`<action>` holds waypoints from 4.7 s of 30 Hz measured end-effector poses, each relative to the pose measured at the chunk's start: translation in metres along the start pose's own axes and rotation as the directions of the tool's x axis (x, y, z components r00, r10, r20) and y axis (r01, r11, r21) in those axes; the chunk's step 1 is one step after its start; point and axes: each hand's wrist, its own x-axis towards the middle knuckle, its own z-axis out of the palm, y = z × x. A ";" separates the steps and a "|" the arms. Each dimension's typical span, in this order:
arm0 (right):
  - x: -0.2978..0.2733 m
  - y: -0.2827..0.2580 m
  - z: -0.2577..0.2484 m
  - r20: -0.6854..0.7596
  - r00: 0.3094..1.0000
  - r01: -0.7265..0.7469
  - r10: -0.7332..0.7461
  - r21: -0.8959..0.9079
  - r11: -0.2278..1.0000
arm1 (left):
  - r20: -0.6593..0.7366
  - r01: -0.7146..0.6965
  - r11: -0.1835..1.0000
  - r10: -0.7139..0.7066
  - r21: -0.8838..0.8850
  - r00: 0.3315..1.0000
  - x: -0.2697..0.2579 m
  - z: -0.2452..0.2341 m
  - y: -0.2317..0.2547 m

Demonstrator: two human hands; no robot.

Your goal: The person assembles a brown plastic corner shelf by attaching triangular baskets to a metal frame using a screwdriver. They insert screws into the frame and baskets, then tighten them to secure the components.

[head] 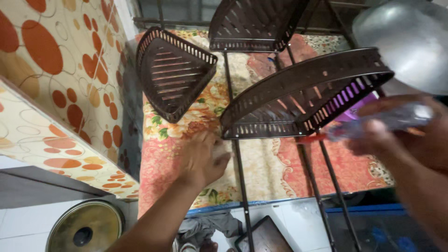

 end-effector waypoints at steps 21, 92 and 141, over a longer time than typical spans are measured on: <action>0.028 0.034 0.127 -0.069 0.972 0.214 -0.225 -0.137 0.967 | 0.073 -0.121 0.980 0.110 0.160 0.991 0.003 -0.002 -0.013; 0.016 -0.018 0.127 0.227 0.956 0.276 -0.186 -0.485 0.830 | 0.165 -0.075 0.993 0.059 0.094 0.984 0.008 -0.014 -0.006; 0.074 -0.038 0.094 0.730 0.673 0.673 0.119 -0.672 0.309 | 0.078 -0.115 0.993 0.117 -0.022 0.990 0.002 -0.013 -0.014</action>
